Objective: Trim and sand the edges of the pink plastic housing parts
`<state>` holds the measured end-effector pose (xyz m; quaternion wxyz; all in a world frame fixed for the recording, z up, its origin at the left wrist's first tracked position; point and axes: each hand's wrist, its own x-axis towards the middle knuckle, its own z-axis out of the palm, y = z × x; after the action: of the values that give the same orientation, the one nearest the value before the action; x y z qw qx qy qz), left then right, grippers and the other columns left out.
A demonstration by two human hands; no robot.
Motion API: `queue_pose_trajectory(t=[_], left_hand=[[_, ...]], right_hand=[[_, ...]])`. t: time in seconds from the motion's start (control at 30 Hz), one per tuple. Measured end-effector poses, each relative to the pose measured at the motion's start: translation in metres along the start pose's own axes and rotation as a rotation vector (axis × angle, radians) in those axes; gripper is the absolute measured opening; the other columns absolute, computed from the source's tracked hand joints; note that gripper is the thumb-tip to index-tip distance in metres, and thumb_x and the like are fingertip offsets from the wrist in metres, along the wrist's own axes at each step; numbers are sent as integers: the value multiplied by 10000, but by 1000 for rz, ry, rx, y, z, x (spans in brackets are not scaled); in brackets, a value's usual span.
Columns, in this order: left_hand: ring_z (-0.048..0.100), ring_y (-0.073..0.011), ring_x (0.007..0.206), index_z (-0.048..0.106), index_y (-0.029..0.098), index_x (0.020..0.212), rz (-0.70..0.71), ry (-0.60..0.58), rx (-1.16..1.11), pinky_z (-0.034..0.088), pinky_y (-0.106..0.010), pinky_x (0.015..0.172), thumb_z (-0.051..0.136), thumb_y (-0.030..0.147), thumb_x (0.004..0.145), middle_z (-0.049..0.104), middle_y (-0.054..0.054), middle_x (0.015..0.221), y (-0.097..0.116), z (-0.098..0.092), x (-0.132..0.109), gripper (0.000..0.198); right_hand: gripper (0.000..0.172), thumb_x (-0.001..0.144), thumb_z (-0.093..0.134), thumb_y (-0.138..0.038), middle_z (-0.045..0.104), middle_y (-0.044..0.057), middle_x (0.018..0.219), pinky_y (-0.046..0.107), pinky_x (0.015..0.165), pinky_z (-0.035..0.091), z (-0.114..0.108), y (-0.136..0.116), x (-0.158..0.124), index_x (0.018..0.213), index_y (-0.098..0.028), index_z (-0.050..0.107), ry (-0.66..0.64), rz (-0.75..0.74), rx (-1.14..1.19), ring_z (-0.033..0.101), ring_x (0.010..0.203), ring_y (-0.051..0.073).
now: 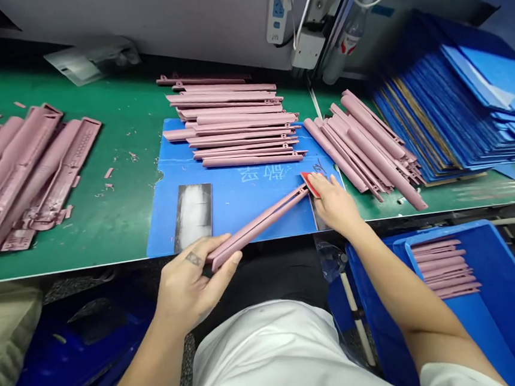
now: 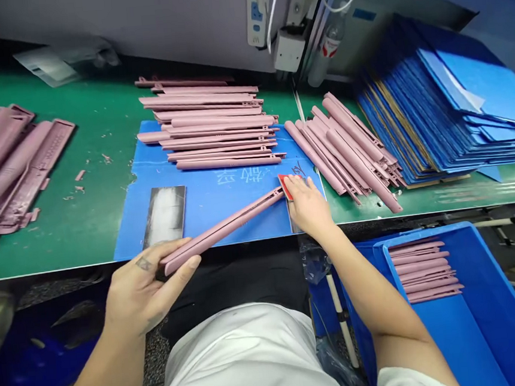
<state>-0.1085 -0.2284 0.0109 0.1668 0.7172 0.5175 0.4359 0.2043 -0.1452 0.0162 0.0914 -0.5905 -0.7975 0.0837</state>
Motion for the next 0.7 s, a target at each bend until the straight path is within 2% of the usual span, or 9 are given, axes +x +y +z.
queue_pose_trajectory(t=[0.1, 0.17, 0.27, 0.33, 0.4, 0.5, 0.57, 0.6, 0.7], left_hand=[[750, -179, 939, 756, 210, 1218, -58, 3, 25, 582, -278, 866, 737, 312, 974, 779, -58, 1092, -8, -5, 13, 266], [737, -161, 849, 792, 221, 1180, -188, -6, 37, 562, -264, 803, 666, 388, 1021, 794, -36, 1011, -16, -8, 22, 263], [689, -141, 689, 799, 230, 1227, -350, -119, -33, 537, -247, 690, 718, 506, 968, 785, 4, 856, -24, -11, 28, 387], [711, -151, 709, 779, 222, 1290, -353, -151, -103, 561, -246, 698, 786, 499, 906, 801, -3, 887, -23, -11, 27, 473], [751, -163, 766, 784, 215, 1280, -322, -98, -146, 598, -256, 751, 789, 456, 912, 824, -27, 955, -17, -10, 22, 440], [795, -196, 865, 801, 201, 1241, -220, -37, -201, 638, -288, 809, 732, 398, 964, 839, -76, 1060, -5, -8, 15, 347], [803, -201, 886, 802, 192, 1234, -171, -5, -196, 645, -286, 805, 722, 349, 973, 839, -88, 1094, 1, -8, 12, 314], [802, -193, 874, 800, 187, 1232, -159, 17, -179, 643, -274, 794, 738, 330, 966, 840, -86, 1094, 3, -9, 11, 308], [780, -154, 767, 790, 174, 1233, -145, 67, -124, 626, -236, 735, 802, 307, 930, 844, -61, 1025, 4, -11, 10, 331]], right_hand=[[651, 998, 412, -94, 480, 191, 1685, 587, 1351, 314, -1, 2, 4, 1647, -56, 456, 10, -130, -48, 434, 1599, 307], [676, 986, 424, -82, 456, 182, 1704, 606, 1344, 315, 4, 0, 8, 1662, -77, 433, 40, -212, -54, 392, 1621, 312], [703, 945, 460, -66, 439, 210, 1706, 657, 1321, 326, 13, -5, 23, 1649, -66, 451, 50, -192, -55, 382, 1619, 363], [704, 946, 464, -69, 470, 221, 1684, 689, 1307, 335, 17, -20, 27, 1651, -75, 455, 74, -154, -29, 409, 1601, 385], [727, 958, 458, -68, 510, 207, 1662, 694, 1304, 346, 17, -47, 20, 1682, -117, 421, 129, -208, 40, 434, 1589, 378], [792, 974, 491, -89, 460, 133, 1713, 627, 1343, 324, 14, -89, -1, 1738, -226, 329, 183, -528, 215, 375, 1627, 326], [760, 986, 505, -112, 480, 86, 1706, 603, 1359, 297, 14, -92, -3, 1717, -280, 382, 164, -661, 280, 379, 1627, 299], [728, 987, 489, -103, 515, 88, 1681, 617, 1356, 292, 14, -85, 1, 1692, -275, 433, 145, -608, 269, 411, 1611, 297], [687, 959, 435, -66, 601, 148, 1598, 708, 1301, 341, 12, -53, 17, 1626, -197, 531, 131, -237, 152, 525, 1533, 341]])
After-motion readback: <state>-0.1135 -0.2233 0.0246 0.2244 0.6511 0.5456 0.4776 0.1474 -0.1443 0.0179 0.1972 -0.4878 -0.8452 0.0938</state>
